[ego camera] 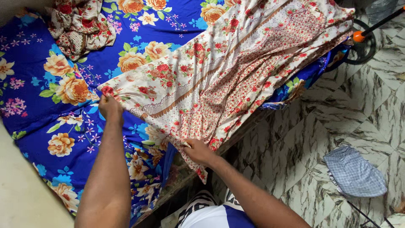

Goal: The person folds a large floral-patterned cloth on a bed by repeatedly aligning edges and smoothing the surface by hand.

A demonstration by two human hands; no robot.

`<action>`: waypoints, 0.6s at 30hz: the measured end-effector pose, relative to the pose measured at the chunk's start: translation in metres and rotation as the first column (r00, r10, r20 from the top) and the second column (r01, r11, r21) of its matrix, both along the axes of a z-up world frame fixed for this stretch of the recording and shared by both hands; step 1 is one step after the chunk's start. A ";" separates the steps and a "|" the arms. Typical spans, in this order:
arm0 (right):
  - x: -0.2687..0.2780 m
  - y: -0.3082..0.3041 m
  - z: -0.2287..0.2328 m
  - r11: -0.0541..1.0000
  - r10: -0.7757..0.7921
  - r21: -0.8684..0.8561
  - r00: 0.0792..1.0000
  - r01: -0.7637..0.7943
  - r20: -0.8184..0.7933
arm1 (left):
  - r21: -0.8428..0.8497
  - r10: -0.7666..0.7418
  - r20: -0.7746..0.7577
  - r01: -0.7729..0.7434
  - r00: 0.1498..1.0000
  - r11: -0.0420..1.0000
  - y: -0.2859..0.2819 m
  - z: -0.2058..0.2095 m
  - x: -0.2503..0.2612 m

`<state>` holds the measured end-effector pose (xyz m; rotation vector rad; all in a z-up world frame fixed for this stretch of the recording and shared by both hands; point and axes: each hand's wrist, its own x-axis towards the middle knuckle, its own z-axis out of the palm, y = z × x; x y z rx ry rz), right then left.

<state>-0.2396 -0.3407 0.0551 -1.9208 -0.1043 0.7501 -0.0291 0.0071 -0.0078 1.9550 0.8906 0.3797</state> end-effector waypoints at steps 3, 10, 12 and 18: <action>0.007 -0.021 0.009 0.996 -0.086 0.015 0.996 0.086 0.012 | 0.000 -0.012 0.015 0.012 1.000 1.000 -0.024 0.005 0.004; 0.009 -0.014 0.002 1.000 -0.010 -0.017 0.998 0.009 -0.059 | -0.202 0.083 -0.001 -0.082 0.997 0.976 -0.033 0.013 0.019; -0.002 0.006 0.000 0.991 0.135 0.041 0.982 -0.131 -0.129 | 0.153 0.201 -0.244 -0.167 0.949 0.974 -0.024 0.015 0.014; -0.012 0.024 0.040 0.858 0.477 0.319 0.853 -0.402 -0.211 | 0.254 0.031 -0.164 0.011 0.986 0.967 -0.043 0.042 0.015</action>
